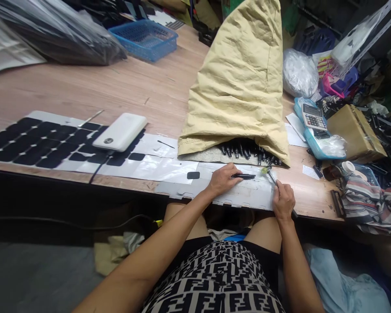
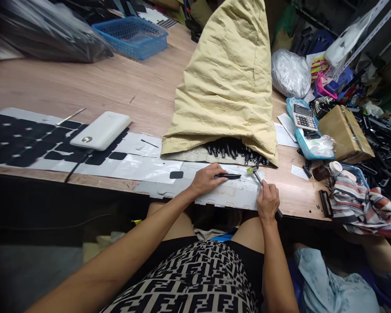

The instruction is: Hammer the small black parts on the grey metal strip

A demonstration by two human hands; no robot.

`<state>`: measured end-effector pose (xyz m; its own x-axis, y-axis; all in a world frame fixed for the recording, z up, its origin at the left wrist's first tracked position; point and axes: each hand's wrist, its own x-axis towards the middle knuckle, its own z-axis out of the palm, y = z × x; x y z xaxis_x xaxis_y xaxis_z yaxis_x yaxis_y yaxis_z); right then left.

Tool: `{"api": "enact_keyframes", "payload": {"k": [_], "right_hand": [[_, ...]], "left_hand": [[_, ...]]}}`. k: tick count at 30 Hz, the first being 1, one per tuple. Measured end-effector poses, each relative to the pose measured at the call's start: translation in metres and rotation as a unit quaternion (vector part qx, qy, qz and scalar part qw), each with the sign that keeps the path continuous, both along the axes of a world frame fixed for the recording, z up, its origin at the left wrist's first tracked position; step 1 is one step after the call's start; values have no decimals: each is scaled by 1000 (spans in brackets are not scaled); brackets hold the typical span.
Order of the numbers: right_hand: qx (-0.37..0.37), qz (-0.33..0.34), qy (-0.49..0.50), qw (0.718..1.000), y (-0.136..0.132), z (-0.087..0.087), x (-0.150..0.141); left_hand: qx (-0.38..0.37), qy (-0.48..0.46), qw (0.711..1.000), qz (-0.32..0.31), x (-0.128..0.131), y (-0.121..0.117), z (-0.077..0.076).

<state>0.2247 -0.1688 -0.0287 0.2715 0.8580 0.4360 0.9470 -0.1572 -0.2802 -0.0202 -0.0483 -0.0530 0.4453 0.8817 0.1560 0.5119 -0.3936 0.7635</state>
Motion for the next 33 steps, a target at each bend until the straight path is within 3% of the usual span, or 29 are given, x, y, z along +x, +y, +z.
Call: {"api": "enact_keyframes", "payload": {"k": [6,11,27,33], "right_hand": [[22,130,142,981,-14,25,-46],[-4,175,141,974,-14,23,-69],[-49,106,116,986,-13,26,-51],[-11,-14,27,999,6,21,-9]], "left_hand": [[-5,-9,1000,10,0,2,-1],[-1,-2,1000,14,3,1,2],[-8,29,999,28,4,0,3],[-10,18,999,25,4,1,2]]}}
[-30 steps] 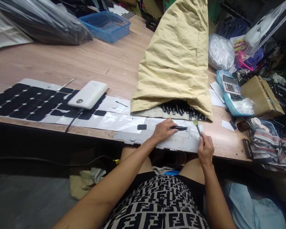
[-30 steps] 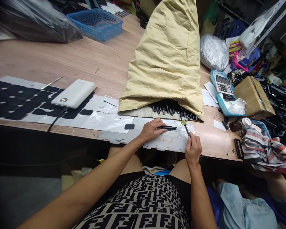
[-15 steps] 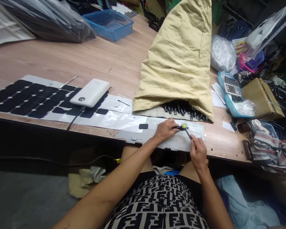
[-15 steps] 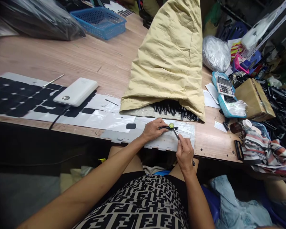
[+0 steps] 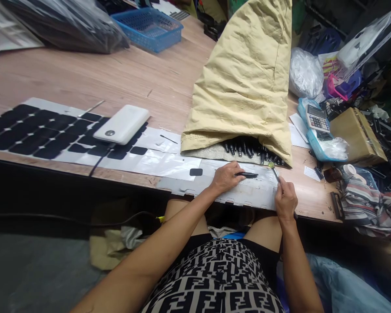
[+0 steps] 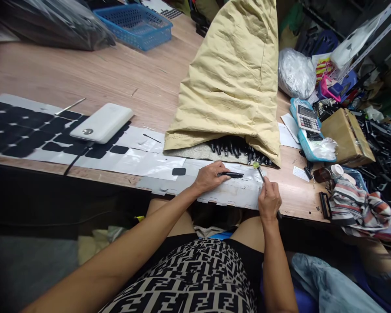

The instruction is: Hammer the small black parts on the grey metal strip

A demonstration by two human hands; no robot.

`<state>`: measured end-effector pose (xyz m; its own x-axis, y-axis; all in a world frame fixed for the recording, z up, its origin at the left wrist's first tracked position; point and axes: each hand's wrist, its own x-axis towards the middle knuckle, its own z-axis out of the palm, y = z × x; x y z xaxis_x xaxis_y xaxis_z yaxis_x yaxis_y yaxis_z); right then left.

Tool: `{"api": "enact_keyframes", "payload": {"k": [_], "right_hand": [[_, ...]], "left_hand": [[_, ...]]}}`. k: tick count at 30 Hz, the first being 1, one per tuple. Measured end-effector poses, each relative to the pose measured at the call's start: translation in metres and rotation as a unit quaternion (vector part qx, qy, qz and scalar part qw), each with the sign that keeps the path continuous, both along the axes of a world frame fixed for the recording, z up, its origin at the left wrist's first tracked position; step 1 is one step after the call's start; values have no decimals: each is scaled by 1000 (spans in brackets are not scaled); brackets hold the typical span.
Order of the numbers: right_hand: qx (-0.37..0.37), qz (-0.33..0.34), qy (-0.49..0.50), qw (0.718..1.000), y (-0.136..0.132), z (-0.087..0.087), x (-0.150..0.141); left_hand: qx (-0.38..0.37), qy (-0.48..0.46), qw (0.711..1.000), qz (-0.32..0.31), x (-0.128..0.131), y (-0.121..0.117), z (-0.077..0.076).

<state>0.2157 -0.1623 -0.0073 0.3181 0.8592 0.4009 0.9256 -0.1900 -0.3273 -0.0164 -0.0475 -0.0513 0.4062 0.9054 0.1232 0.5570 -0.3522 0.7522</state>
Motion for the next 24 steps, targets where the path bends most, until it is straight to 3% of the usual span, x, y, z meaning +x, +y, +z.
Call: {"api": "enact_keyframes", "payload": {"k": [3,6,13,17,21,24], "right_hand": [[6,-49,-52,997,6,-12,27],[8,-50,-85,995,6,-25,43],[-11,-44,-102,994,7,-28,46],[-24,-52,-106,993,7,-26,43],[-35,-59,-112,991,7,-26,41],[-40,-66,-113,991,8,-26,39]], "left_hand": [[-3,-10,1000,-9,-1,-1,0],[-4,-18,1000,-12,-2,-1,-1],[-24,-84,994,-68,-13,-6,8],[-61,-135,972,-182,-27,-57,14],[-108,-81,939,-318,-35,-117,-5],[-177,64,949,-251,-31,-131,-37]]}}
